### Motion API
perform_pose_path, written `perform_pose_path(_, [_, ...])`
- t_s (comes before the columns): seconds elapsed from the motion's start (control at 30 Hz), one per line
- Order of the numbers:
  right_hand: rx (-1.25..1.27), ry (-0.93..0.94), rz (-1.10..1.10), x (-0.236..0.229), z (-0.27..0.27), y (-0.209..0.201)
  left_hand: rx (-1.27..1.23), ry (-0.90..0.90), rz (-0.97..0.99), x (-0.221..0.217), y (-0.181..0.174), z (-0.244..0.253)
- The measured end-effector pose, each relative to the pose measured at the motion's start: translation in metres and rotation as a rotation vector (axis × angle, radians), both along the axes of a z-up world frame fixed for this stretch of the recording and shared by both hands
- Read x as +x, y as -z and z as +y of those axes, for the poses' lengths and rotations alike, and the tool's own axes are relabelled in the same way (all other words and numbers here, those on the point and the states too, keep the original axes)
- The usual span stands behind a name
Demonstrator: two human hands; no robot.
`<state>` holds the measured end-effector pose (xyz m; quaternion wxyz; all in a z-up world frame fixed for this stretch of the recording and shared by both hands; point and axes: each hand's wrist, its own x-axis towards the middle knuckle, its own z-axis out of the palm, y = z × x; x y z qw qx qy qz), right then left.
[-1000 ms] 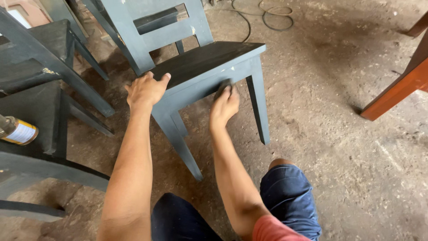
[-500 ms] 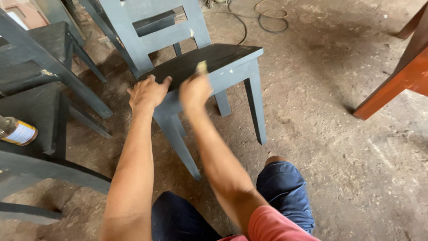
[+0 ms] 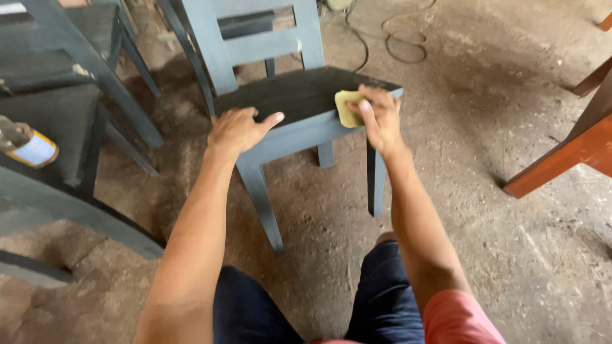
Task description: The person sands the surfaces of a gray wooden chair with a piece of sandpaper and a small blade, then sorts through a bag of wooden scraps and sandpaper pieces by hand.
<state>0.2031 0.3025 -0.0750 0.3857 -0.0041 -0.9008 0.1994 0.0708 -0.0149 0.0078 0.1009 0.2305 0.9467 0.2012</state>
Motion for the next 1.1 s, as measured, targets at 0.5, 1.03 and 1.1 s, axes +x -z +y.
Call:
perform_pose_path(0.5, [-0.471,-0.102,-0.016,0.027,-0.051,-0.027,-0.269,0.306,0.144,0.024,-0.009,-0.052])
perform_pose_path(1.03, [-0.071,-0.186,0.028,0.045,-0.041,-0.043,-0.046,-0.038,0.102,-0.004,0.012,0.048])
perform_pose_path(1.1, [0.14,-0.18,0.071,0.031,-0.055,-0.04,-0.032,-0.033,0.084,-0.002,0.014,0.047])
